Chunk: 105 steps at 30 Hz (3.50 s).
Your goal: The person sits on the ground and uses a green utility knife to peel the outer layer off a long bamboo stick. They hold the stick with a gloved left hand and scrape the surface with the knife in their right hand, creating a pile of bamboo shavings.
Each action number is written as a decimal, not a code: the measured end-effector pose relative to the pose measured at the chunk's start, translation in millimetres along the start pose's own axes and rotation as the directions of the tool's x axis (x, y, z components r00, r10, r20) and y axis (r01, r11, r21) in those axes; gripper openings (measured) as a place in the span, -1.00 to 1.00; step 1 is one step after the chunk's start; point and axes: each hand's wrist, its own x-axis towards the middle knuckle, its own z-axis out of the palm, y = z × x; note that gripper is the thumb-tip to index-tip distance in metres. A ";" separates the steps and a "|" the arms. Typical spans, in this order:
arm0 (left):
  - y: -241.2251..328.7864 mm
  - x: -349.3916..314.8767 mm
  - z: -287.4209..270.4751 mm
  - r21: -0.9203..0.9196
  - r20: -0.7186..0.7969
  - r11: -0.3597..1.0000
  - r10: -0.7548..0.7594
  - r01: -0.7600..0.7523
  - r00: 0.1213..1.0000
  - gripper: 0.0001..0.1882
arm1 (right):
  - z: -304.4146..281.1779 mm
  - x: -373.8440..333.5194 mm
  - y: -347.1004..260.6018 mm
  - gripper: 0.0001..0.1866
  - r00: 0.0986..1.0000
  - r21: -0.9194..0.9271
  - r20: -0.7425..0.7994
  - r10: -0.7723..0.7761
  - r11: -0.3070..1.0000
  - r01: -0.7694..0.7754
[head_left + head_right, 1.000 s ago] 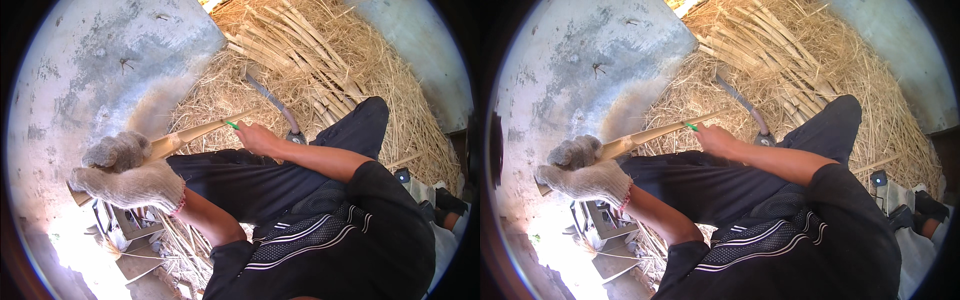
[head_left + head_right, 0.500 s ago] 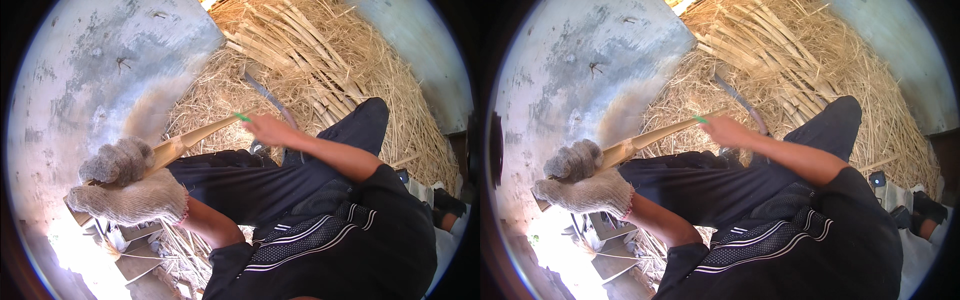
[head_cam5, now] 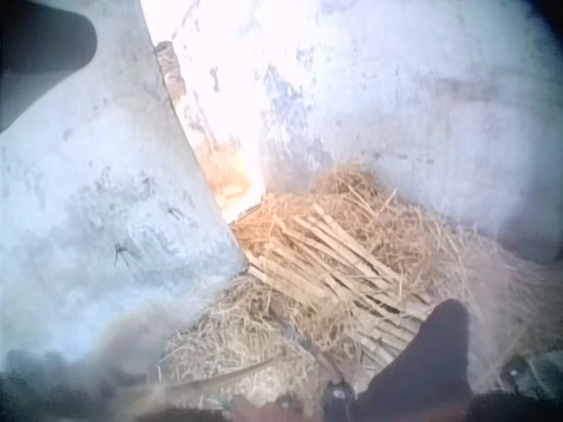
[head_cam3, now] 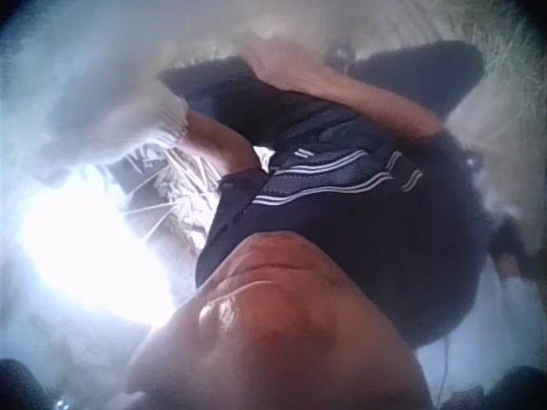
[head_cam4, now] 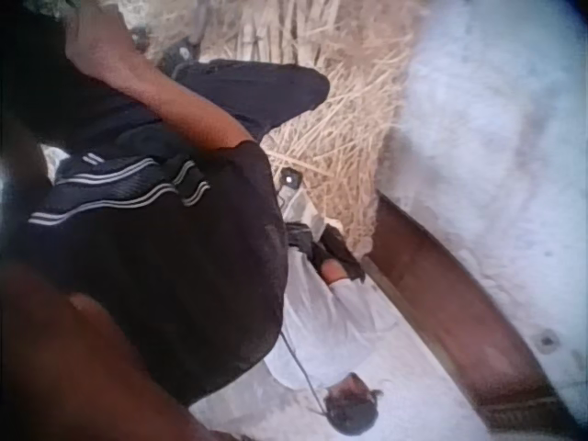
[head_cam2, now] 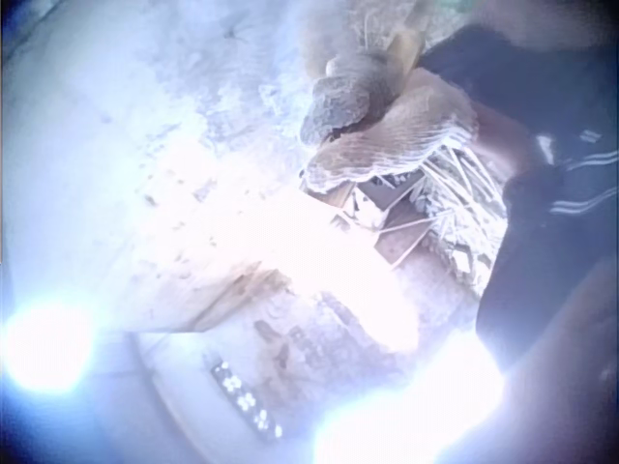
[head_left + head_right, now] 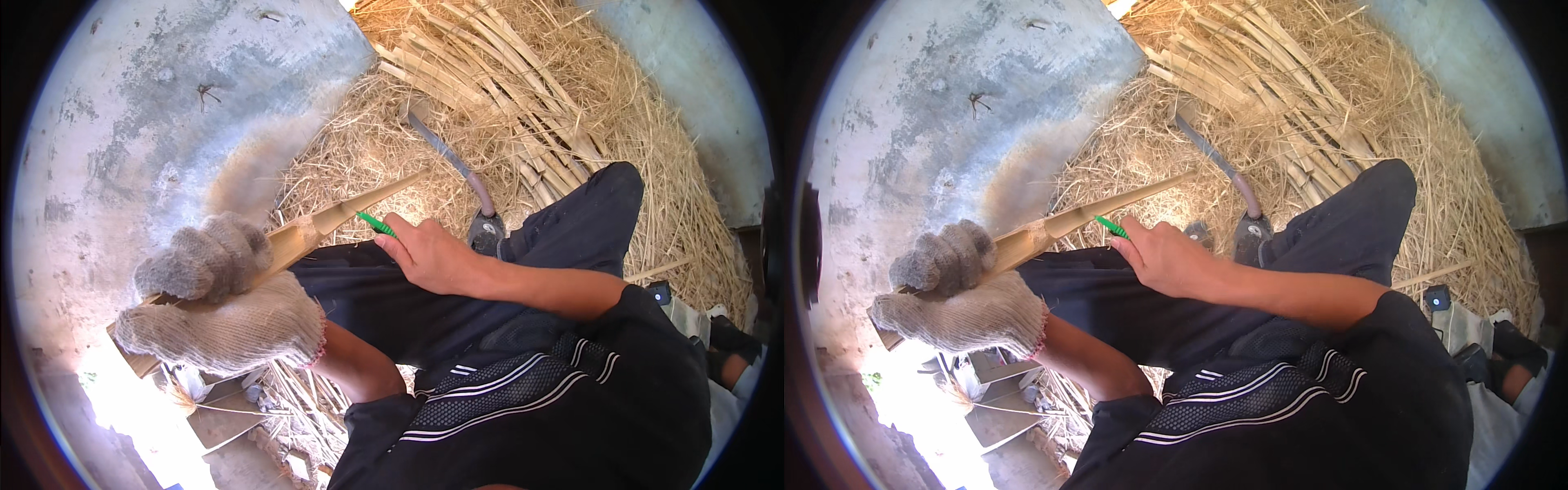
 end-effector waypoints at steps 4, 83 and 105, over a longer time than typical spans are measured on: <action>1.4 -3.3 4.3 -0.063 0.072 0.997 -0.039 0.043 0.997 -0.38 | 2.1 3.5 21.6 -0.71 0.990 -0.071 -0.094 0.108 0.991 -0.115; -27.7 44.3 -15.3 0.097 -0.136 0.994 -0.038 0.052 0.990 -0.45 | 38.6 68.1 130.0 -0.60 0.941 -0.195 -0.029 0.337 0.921 -0.336; -18.4 34.6 -12.0 0.072 -0.112 0.996 -0.046 0.055 0.993 -0.45 | 40.2 66.5 106.8 -0.59 0.991 -0.143 -0.056 0.124 0.981 -0.130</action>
